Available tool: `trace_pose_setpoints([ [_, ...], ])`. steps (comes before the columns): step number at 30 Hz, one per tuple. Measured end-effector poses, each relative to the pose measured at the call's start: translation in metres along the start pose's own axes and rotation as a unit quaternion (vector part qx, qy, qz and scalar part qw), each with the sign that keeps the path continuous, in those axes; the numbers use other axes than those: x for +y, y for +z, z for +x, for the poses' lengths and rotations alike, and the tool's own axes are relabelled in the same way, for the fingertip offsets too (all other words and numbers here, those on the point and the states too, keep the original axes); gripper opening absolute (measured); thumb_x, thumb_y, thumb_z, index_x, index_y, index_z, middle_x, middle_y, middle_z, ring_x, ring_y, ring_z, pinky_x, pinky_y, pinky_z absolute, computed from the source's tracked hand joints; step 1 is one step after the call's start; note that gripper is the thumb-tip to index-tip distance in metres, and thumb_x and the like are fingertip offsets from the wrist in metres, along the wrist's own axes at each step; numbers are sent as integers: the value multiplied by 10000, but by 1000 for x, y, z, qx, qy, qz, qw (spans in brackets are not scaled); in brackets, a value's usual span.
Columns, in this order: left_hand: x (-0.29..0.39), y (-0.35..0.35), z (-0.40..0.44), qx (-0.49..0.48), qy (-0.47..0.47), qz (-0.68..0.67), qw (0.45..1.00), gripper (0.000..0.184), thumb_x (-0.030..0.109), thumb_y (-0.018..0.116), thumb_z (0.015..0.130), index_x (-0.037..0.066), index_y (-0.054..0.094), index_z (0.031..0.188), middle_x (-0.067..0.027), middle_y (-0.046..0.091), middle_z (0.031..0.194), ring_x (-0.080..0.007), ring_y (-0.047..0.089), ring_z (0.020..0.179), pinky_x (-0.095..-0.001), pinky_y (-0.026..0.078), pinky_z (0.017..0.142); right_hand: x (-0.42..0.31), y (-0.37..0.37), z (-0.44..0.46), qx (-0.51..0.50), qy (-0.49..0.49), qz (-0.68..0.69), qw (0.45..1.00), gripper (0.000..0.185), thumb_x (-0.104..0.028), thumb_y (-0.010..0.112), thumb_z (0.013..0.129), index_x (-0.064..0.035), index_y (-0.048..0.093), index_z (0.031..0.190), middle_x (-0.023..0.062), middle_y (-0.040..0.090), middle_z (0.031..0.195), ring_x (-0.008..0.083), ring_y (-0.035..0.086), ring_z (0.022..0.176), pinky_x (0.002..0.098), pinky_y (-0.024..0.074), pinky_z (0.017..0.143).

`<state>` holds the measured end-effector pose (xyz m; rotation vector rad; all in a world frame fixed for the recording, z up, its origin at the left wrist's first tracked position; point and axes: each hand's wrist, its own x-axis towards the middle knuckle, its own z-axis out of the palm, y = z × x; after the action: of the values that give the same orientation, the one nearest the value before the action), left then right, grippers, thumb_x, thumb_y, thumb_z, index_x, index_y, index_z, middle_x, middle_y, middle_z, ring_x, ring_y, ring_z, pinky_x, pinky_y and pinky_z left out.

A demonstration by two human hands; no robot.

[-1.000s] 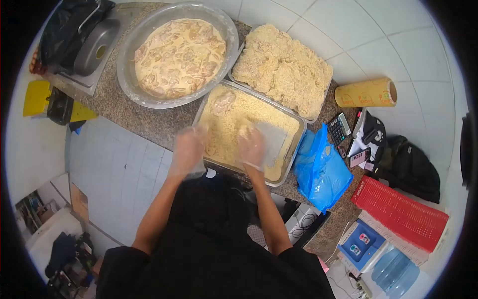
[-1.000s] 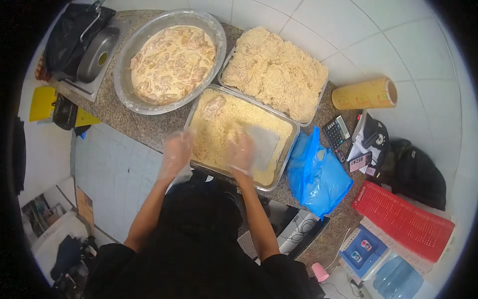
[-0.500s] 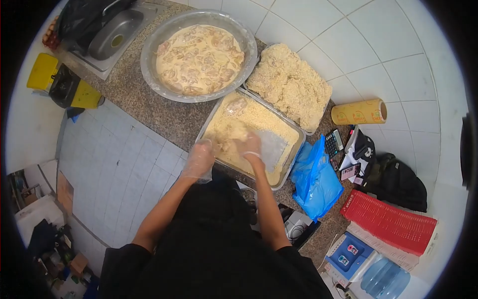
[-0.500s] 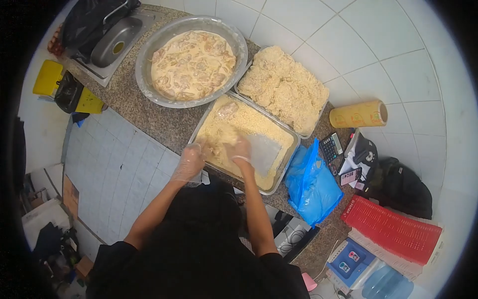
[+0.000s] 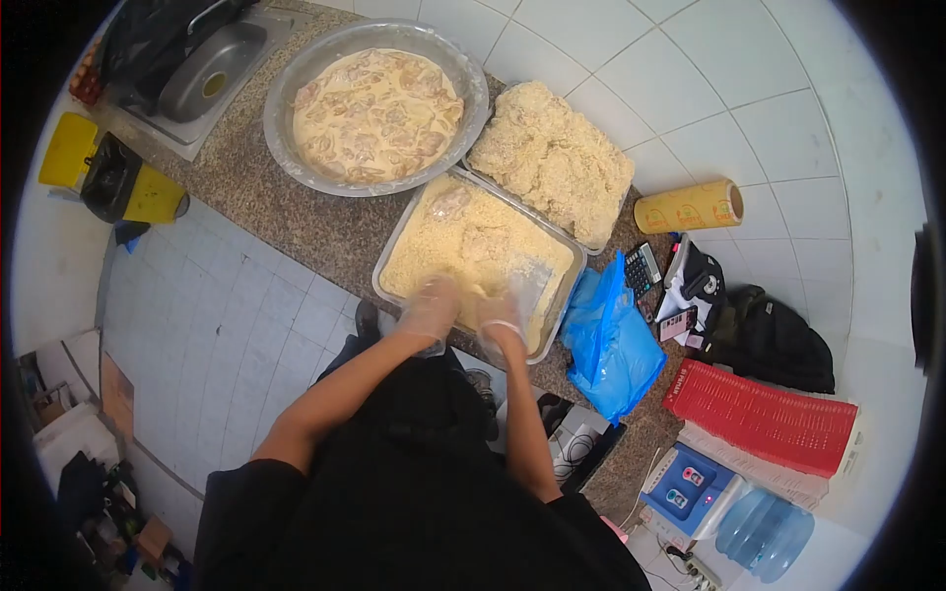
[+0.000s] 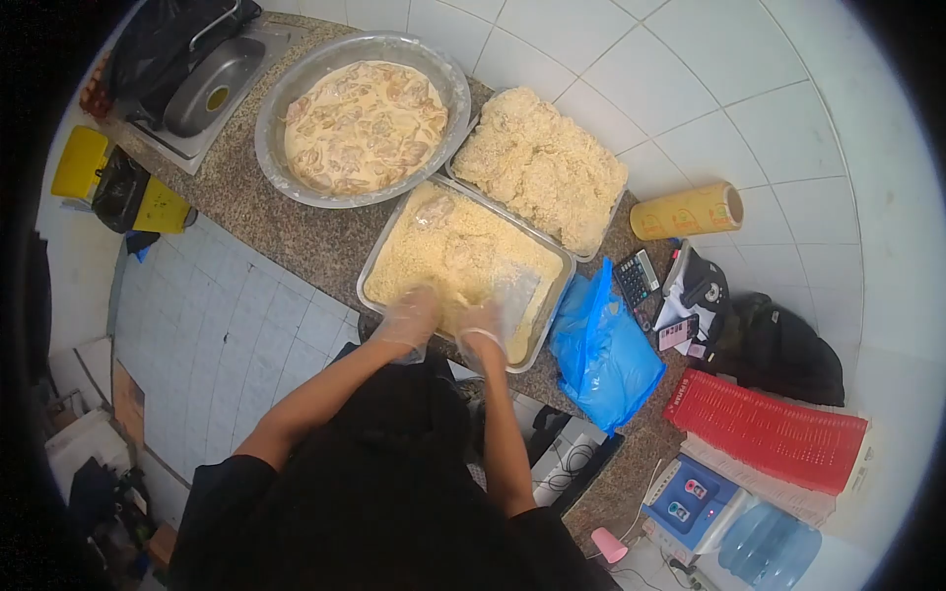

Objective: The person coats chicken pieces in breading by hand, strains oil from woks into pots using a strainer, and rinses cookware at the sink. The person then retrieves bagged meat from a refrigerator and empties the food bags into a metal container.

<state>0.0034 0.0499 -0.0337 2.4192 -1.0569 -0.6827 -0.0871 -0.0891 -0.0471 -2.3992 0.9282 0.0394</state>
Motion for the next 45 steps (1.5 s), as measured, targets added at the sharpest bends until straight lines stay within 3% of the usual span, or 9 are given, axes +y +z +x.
trace_pose_setpoints([
  [3, 15, -5, 16, 33, 56, -109, 992, 204, 125, 501, 870, -25, 597, 970, -253, 634, 909, -384, 643, 869, -476, 515, 741, 12, 36, 15, -185, -46, -192, 963, 475, -233, 686, 790, 23, 573, 1174, 240, 633, 1075, 395, 600, 1022, 426, 450, 923],
  [5, 27, -19, 24, 73, 60, -105, 990, 201, 109, 478, 874, -20, 593, 976, -257, 630, 908, -391, 640, 871, -480, 503, 769, -25, -1, 20, 46, 139, 176, 974, 493, -225, 629, 831, 28, 536, 1243, 260, 614, 1120, 411, 583, 1055, 412, 443, 946],
  [8, 44, -33, 43, 165, 151, -42, 974, 227, 91, 452, 873, -29, 582, 1015, -247, 633, 917, -386, 635, 900, -476, 476, 848, 18, 5, 51, 130, -35, 103, 986, 459, -190, 589, 853, 36, 517, 1245, 271, 603, 1132, 431, 573, 1040, 435, 461, 909],
  [13, 22, -8, 71, 258, 306, 174, 900, 348, 100, 476, 840, -77, 554, 1129, -213, 642, 1015, -333, 616, 999, -445, 421, 982, -1, -57, 55, 121, 34, 17, 992, 423, -161, 599, 827, 18, 557, 1208, 272, 603, 1119, 408, 584, 1043, 427, 470, 903],
  [15, 33, -22, 66, -99, 178, 253, 946, 408, 91, 422, 852, -106, 516, 1197, -259, 530, 1276, -358, 486, 1228, -451, 307, 1093, 4, -57, 57, 138, 26, 27, 990, 386, -166, 585, 829, 6, 583, 1175, 281, 599, 1126, 417, 578, 1054, 440, 465, 918],
  [28, 26, -41, 94, -50, 361, 151, 919, 631, 328, 478, 929, -82, 345, 1390, -245, 237, 1515, -349, 212, 1422, -431, 160, 1163, 18, -36, 40, 210, 35, 162, 964, 280, -137, 610, 807, -16, 640, 1058, 236, 648, 986, 378, 626, 940, 440, 489, 845],
  [35, 14, -45, 53, -35, 270, 171, 947, 613, 273, 484, 902, -117, 365, 1360, -272, 297, 1476, -360, 235, 1411, -446, 174, 1157, -6, -25, 50, 169, 32, -183, 968, 437, -358, 698, 751, 10, 674, 985, 235, 651, 979, 384, 624, 940, 435, 483, 845],
  [43, 9, -41, 25, -34, 227, 199, 953, 546, 213, 480, 884, -88, 424, 1335, -272, 383, 1421, -380, 326, 1361, -452, 261, 1120, -16, -25, 75, 38, 28, -51, 998, 462, -369, 738, 706, -1, 658, 972, 224, 644, 995, 392, 605, 970, 455, 479, 845],
  [45, 16, -66, 32, -161, 170, 115, 965, 527, 262, 487, 899, -16, 448, 1345, -241, 463, 1367, -375, 398, 1312, -442, 319, 1087, -14, -30, 69, 28, -3, -21, 999, 450, -303, 757, 701, -8, 636, 1018, 218, 632, 1014, 391, 590, 1000, 460, 467, 871],
])
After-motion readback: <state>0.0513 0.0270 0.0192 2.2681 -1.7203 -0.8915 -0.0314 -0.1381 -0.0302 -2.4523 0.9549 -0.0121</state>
